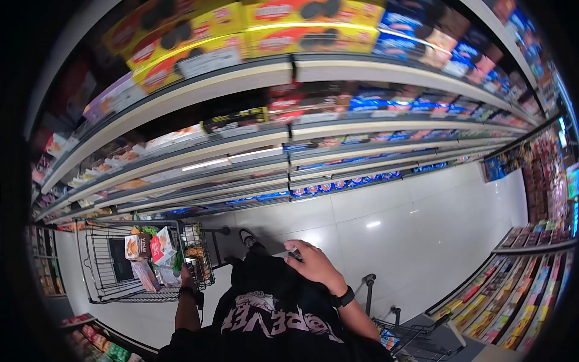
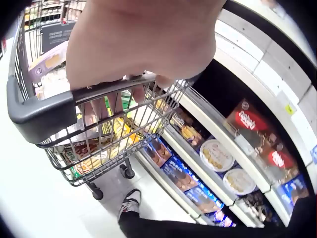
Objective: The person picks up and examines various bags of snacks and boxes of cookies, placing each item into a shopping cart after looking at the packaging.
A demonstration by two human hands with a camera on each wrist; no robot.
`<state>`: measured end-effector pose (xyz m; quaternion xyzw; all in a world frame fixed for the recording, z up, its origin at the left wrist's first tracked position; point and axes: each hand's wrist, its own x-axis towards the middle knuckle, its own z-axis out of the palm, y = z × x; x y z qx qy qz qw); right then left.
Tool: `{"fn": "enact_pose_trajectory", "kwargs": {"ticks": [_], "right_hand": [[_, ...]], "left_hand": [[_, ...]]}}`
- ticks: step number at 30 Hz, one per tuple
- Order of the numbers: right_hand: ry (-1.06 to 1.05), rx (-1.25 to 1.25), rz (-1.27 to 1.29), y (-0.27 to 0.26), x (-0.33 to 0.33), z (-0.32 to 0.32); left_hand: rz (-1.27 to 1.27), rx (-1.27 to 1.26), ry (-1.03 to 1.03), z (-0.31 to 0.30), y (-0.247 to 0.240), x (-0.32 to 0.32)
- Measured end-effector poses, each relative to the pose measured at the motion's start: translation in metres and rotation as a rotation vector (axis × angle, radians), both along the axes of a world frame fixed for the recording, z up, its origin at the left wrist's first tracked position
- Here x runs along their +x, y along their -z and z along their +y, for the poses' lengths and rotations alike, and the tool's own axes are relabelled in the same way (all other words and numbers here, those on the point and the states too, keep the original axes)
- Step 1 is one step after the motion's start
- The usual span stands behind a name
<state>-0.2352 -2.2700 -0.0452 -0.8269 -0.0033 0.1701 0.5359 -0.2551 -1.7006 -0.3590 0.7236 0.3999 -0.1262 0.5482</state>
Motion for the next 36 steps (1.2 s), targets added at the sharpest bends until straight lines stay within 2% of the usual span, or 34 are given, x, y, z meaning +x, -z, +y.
{"fn": "enact_pose_trajectory", "kwargs": {"ticks": [2,3,5,7,9,11,13,15,18,25,27,30,31,32,33,35,36], "right_hand": [[0.033,0.004,0.001,0.007,-0.019,-0.02],[0.015,0.006,0.026,0.011,-0.027,-0.029],[-0.004,0.015,0.071,0.011,-0.037,-0.043],[-0.012,0.017,0.077,0.012,-0.041,-0.055],[-0.031,-0.035,0.05,0.019,-0.04,-0.064],[-0.042,-0.069,0.033,0.022,-0.035,-0.07],[-0.022,-0.081,-0.006,0.026,-0.029,-0.072],[0.0,-0.105,-0.042,0.022,-0.015,-0.076],[0.021,-0.136,-0.01,0.008,0.007,-0.079],[0.054,-0.221,-0.097,-0.043,0.078,-0.102],[0.078,-0.229,-0.297,-0.076,0.102,-0.108],[0.138,-0.274,-0.756,-0.153,0.148,-0.119],[0.156,-0.275,-0.878,-0.181,0.162,-0.122],[0.158,-0.313,-0.992,-0.213,0.174,-0.123],[0.16,-0.349,-1.109,-0.242,0.185,-0.122],[0.085,-0.398,-1.32,-0.282,0.209,-0.12],[0.038,-0.484,-1.371,-0.299,0.221,-0.118]], "left_hand": [[-0.122,0.335,0.224,-0.008,-0.005,-0.001],[-0.077,0.25,0.136,-0.036,-0.042,-0.001],[-0.162,0.367,0.121,-0.067,-0.07,0.004],[-0.087,0.215,0.038,-0.099,-0.114,0.007],[0.194,0.55,0.333,-0.077,-0.096,0.014],[0.442,0.641,0.489,-0.076,-0.113,0.026],[0.644,0.668,0.728,-0.041,-0.078,0.043],[0.75,0.66,0.814,-0.045,-0.083,0.06],[0.783,0.653,0.948,-0.073,-0.112,0.081],[0.594,0.729,1.075,-0.096,-0.098,0.103],[0.577,0.744,1.074,-0.098,-0.087,0.107],[0.566,0.789,1.036,-0.1,-0.07,0.117],[0.811,0.648,1.246,-0.097,-0.061,0.126],[0.823,0.645,1.224,-0.09,-0.04,0.124],[0.909,0.469,1.045,-0.086,-0.022,0.119],[0.805,0.478,0.861,-0.102,-0.019,0.112],[0.682,0.585,0.975,-0.113,-0.035,0.102]]}}
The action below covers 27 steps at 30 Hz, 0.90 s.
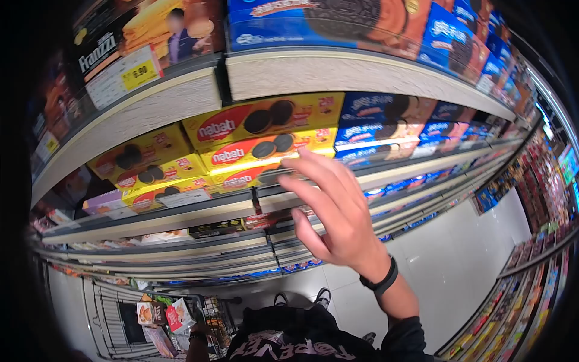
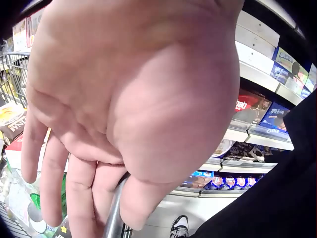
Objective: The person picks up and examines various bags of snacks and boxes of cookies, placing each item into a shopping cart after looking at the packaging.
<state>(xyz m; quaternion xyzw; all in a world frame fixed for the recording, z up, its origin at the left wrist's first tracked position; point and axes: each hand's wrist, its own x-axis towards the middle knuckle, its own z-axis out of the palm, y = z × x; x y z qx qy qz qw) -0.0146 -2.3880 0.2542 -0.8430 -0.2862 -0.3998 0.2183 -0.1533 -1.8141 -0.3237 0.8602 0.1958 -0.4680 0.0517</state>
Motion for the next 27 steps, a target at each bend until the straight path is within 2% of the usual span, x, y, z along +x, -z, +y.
{"fn": "enact_pose_trajectory", "kwargs": {"ticks": [1,3,4,6,7,8,9,11,13,16,19,23,27], "right_hand": [[0.007,-0.094,-0.048,-0.013,0.011,0.002],[0.025,-0.208,-0.108,-0.029,0.032,0.004],[0.007,-0.234,-0.155,-0.033,0.043,0.003],[0.029,-0.262,-0.122,-0.04,0.056,0.002],[0.068,-0.276,-0.065,-0.042,0.059,0.003],[0.167,-0.352,-0.019,-0.044,0.062,0.001],[0.223,-0.382,0.071,-0.047,0.067,-0.001],[0.244,-0.398,0.062,-0.053,0.076,-0.007],[0.167,-0.349,0.057,-0.055,0.081,-0.011],[0.257,-0.37,0.164,-0.056,0.084,-0.013],[0.171,-0.307,0.094,-0.053,0.087,-0.014],[0.233,-0.35,0.123,-0.051,0.082,-0.014],[0.206,-0.343,-0.066,-0.049,0.069,-0.01]], "left_hand": [[-0.005,-0.001,-0.031,-0.014,0.0,-0.007],[-0.357,0.132,0.159,-0.038,-0.006,-0.021],[-0.245,0.194,0.071,-0.06,-0.016,-0.018],[-0.159,0.171,0.06,-0.118,-0.106,0.002],[-0.071,0.146,0.077,-0.134,-0.127,0.003],[-0.092,0.152,0.148,-0.142,-0.125,-0.001],[-0.097,0.155,0.128,-0.15,-0.124,-0.003],[-0.095,0.196,0.098,-0.163,-0.12,-0.002],[-0.088,0.173,0.088,-0.164,-0.1,-0.007],[-0.164,0.146,0.114,-0.171,-0.082,-0.011],[-0.201,0.161,0.079,-0.176,-0.071,-0.01],[-0.165,0.121,0.039,-0.186,-0.08,0.002],[-0.183,0.075,0.049,-0.192,-0.087,0.005]]}}
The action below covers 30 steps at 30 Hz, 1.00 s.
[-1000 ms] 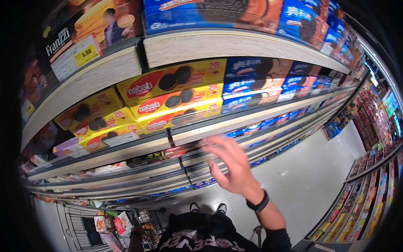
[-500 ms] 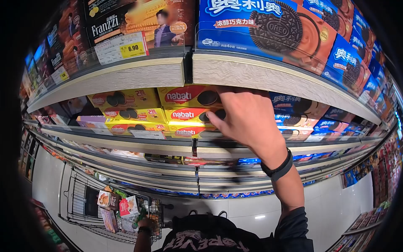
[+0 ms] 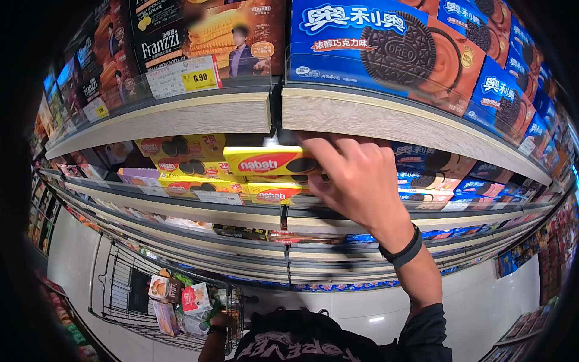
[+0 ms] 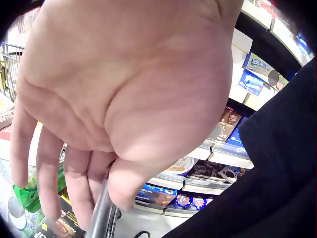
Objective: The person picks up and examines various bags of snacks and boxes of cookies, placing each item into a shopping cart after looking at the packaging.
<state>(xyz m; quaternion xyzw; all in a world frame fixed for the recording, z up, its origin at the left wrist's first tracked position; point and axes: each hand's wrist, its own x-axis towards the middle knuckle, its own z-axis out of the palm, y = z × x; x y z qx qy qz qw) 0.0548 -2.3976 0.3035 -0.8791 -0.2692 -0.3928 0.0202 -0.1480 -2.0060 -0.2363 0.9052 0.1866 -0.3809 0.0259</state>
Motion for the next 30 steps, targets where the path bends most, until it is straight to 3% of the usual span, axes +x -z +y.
{"fn": "enact_pose_trajectory", "kwargs": {"ticks": [4,6,8,10,12,13,14,15,16,17,18,19,20,22,23,25,26,28,30], "right_hand": [[-0.19,-0.012,-0.264,-0.001,-0.013,0.007],[-0.24,-0.005,-0.272,-0.001,-0.031,0.011],[-0.269,0.0,-0.133,0.002,-0.057,0.017],[-0.328,-0.036,0.07,0.019,-0.071,0.023],[-0.352,-0.07,0.277,0.048,-0.084,0.034],[-0.359,-0.082,0.374,0.068,-0.088,0.038],[-0.363,-0.053,0.454,0.089,-0.089,0.044],[-0.354,-0.029,0.527,0.109,-0.089,0.048],[-0.347,-0.006,0.592,0.13,-0.089,0.052],[-0.311,0.01,0.623,0.151,-0.09,0.057],[-0.306,0.015,0.645,0.171,-0.09,0.061],[-0.277,0.033,0.686,0.19,-0.09,0.064],[-0.247,0.05,0.725,0.204,-0.091,0.067],[-0.226,0.058,0.779,0.224,-0.092,0.072],[-0.215,0.069,0.799,0.234,-0.093,0.074],[-0.21,0.103,0.825,0.244,-0.095,0.078],[-0.205,0.103,0.83,0.246,-0.096,0.078],[-0.163,0.122,0.824,0.25,-0.099,0.079],[-0.153,0.139,0.84,0.251,-0.102,0.079]], "left_hand": [[0.021,-0.021,0.036,0.013,0.031,0.007],[0.045,-0.064,0.074,0.021,0.041,0.003],[-0.076,-0.079,0.182,0.026,0.04,0.006],[-0.238,-0.127,0.151,0.018,0.003,0.016],[-0.574,-0.678,-0.017,0.064,0.083,0.008],[-0.639,-0.819,0.016,0.039,-0.033,0.022],[-0.458,-0.815,-0.127,0.023,-0.072,0.048],[-0.422,-0.893,-0.089,0.018,-0.083,0.063],[-0.416,-1.078,0.191,0.008,-0.119,0.089],[-0.385,-1.179,0.233,-0.004,-0.152,0.102],[-0.432,-1.344,0.211,-0.012,-0.161,0.11],[-0.427,-1.446,0.019,-0.026,-0.194,0.111],[-0.411,-1.446,0.01,-0.035,-0.213,0.114],[-0.393,-1.803,-0.083,-0.046,-0.239,0.122],[-0.385,-1.804,-0.088,-0.048,-0.246,0.125],[-0.411,-1.597,0.181,-0.052,-0.252,0.131],[-0.404,-1.6,0.18,-0.052,-0.246,0.135],[-0.488,-1.611,0.368,-0.051,-0.231,0.138],[-0.483,-1.657,0.295,-0.052,-0.229,0.136]]}}
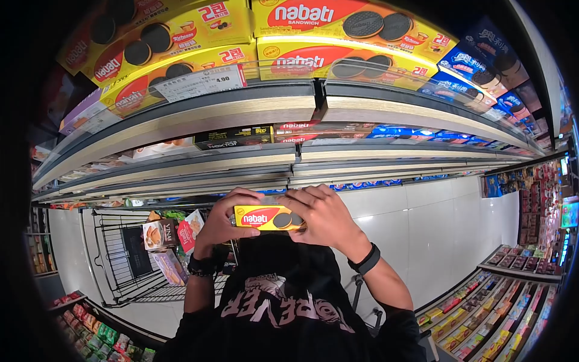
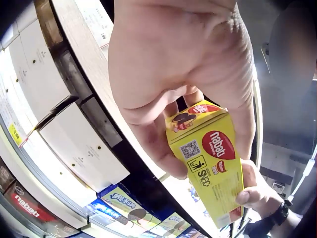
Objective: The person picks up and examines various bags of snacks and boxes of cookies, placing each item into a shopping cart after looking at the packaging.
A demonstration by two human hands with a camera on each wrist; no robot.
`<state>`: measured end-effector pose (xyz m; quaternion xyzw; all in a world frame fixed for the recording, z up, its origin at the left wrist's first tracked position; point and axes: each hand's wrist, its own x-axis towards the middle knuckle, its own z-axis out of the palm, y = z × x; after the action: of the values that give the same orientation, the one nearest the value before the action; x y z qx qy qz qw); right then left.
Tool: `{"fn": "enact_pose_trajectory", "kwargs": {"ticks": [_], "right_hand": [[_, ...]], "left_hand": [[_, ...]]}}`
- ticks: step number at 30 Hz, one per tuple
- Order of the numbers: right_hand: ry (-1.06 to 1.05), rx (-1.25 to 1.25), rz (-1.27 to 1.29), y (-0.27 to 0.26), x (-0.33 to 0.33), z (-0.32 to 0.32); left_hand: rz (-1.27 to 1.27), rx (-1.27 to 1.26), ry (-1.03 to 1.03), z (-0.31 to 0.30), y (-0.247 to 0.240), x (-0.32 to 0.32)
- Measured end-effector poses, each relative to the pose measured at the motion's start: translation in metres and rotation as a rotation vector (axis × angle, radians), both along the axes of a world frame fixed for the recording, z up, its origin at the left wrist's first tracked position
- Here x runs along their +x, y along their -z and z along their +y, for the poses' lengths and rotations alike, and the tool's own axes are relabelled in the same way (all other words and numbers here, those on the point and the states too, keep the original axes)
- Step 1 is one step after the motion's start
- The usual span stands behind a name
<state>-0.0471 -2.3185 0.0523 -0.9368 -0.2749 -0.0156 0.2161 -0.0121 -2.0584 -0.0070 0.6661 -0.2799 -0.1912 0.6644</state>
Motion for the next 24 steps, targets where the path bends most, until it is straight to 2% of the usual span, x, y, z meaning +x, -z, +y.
{"fn": "enact_pose_trajectory", "kwargs": {"ticks": [3,5,12,24], "right_hand": [[0.016,0.028,0.007,-0.001,-0.003,-0.003],[0.079,0.008,0.106,-0.008,-0.004,-0.008],[0.125,0.177,0.032,-0.006,-0.013,-0.028],[0.179,0.283,0.01,0.009,-0.036,-0.032]], "left_hand": [[0.053,-0.011,-0.006,0.002,-0.001,0.0],[0.12,-0.069,-0.038,0.007,0.002,0.001],[0.145,-0.163,-0.109,0.022,0.003,-0.002],[0.183,-0.121,-0.08,0.022,0.002,-0.012]]}}
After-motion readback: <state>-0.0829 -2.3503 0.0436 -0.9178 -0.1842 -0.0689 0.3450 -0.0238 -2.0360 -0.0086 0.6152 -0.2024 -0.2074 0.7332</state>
